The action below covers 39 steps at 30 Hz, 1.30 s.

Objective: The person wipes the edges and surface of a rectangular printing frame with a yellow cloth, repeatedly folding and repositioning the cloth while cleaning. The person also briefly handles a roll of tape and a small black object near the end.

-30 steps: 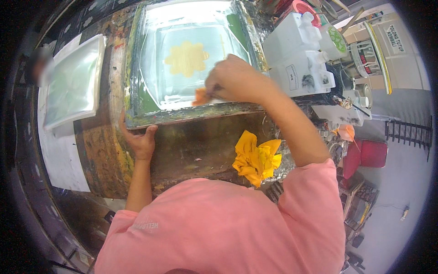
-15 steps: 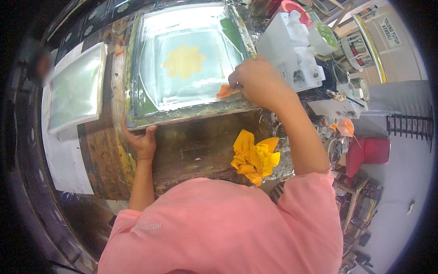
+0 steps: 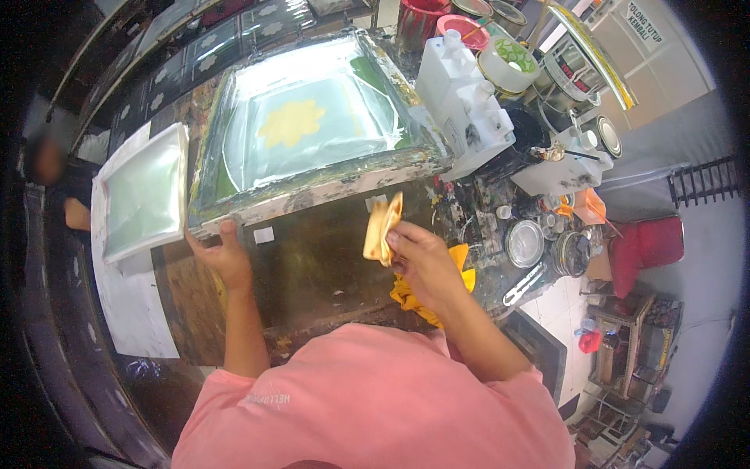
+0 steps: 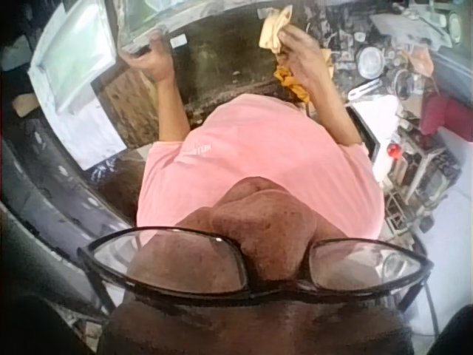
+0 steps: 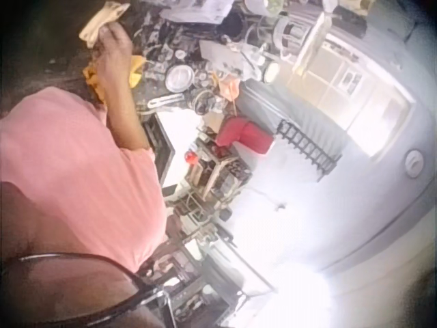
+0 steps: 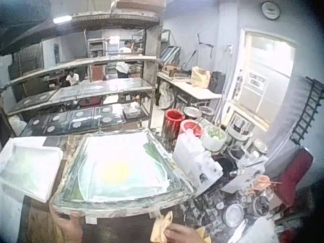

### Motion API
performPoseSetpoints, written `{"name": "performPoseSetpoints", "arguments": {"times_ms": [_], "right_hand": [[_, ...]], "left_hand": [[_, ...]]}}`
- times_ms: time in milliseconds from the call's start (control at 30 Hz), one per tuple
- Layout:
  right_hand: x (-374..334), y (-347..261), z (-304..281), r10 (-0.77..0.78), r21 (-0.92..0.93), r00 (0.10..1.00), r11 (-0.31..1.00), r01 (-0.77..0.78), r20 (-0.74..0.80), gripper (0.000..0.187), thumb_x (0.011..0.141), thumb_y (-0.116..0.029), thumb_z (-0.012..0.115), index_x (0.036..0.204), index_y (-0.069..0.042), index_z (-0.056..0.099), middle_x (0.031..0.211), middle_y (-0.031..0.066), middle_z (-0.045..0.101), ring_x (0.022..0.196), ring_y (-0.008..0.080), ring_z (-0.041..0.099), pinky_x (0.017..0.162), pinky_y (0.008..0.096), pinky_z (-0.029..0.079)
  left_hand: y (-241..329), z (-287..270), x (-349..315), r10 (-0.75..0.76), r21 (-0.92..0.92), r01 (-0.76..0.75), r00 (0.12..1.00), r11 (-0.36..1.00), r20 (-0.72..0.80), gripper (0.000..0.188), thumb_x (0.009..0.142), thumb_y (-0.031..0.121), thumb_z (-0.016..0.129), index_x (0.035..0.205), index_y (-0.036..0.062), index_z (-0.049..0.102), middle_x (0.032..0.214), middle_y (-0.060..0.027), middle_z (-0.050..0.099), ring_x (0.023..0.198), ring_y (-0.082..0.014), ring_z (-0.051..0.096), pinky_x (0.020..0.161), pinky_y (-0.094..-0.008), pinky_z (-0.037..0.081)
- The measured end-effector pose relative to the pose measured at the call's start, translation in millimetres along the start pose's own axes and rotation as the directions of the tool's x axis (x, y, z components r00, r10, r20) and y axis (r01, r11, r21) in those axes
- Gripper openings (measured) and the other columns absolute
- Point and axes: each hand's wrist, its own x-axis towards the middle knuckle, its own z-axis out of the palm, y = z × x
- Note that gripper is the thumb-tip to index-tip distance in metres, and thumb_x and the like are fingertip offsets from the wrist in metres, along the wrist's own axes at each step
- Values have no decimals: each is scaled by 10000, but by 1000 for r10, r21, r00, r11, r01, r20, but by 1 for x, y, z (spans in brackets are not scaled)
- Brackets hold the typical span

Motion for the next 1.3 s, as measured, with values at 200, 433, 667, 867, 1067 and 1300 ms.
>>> {"name": "performPoseSetpoints", "arguments": {"times_ms": [200, 433, 667, 867, 1067, 1300], "right_hand": [[95, 12, 15, 38, 508, 998, 861, -8, -49, 240, 964, -178, 607, 1192, -108, 575, 1092, 53, 626, 902, 181, 567, 744, 325, 451], [95, 27, 13, 56, 590, 982, 793, -153, 178, 268, 967, -219, 607, 1197, -84, 577, 1140, 66, 625, 1054, 226, 582, 927, 409, 500], [111, 24, 21, 95, 572, 994, 813, -113, 62, 319, 975, -243, 599, 1243, -74, 557, 1209, 79, 615, 1098, 240, 580, 958, 419, 495], [103, 23, 1, 72, 552, 994, 827, -105, 81, 314, 983, -240, 588, 1253, -83, 554, 1219, 74, 615, 1104, 234, 583, 964, 422, 497], [100, 21, 22, 93, 496, 985, 854, -156, 149, 308, 967, -248, 613, 1225, -86, 568, 1191, 70, 626, 1068, 233, 597, 948, 409, 505], [105, 26, 7, 39, 515, 992, 851, -96, 120, 317, 963, -262, 615, 1220, -81, 574, 1197, 71, 627, 1087, 228, 584, 944, 404, 498]], "left_hand": [[-9, -9, -6, 60, 91, -63, 998, 994, 33, 850, 794, 329, 843, 1410, -29, 379, 1309, -135, 505, 1172, -232, 529, 1017, -363, 431], [-17, -15, -14, -9, -23, 10, 997, 1000, 74, 942, 750, 415, 869, 1414, -14, 357, 1294, -130, 508, 1169, -229, 535, 988, -365, 464], [-19, -16, -19, -31, 6, 30, 998, 1000, 50, 979, 710, 453, 887, 1398, -12, 369, 1274, -116, 520, 1168, -221, 534, 989, -360, 459], [-17, -15, -19, -38, 31, 37, 998, 999, 45, 963, 707, 438, 894, 1387, -10, 381, 1273, -110, 530, 1161, -217, 541, 999, -359, 453], [-17, -14, -14, -6, 20, 5, 998, 1000, 56, 959, 721, 438, 885, 1390, -24, 375, 1288, -114, 521, 1162, -217, 540, 997, -355, 450], [-21, -15, -19, -44, -28, 45, 998, 999, 39, 943, 721, 414, 890, 1390, -14, 383, 1292, -118, 520, 1165, -220, 541, 996, -354, 456]]}}
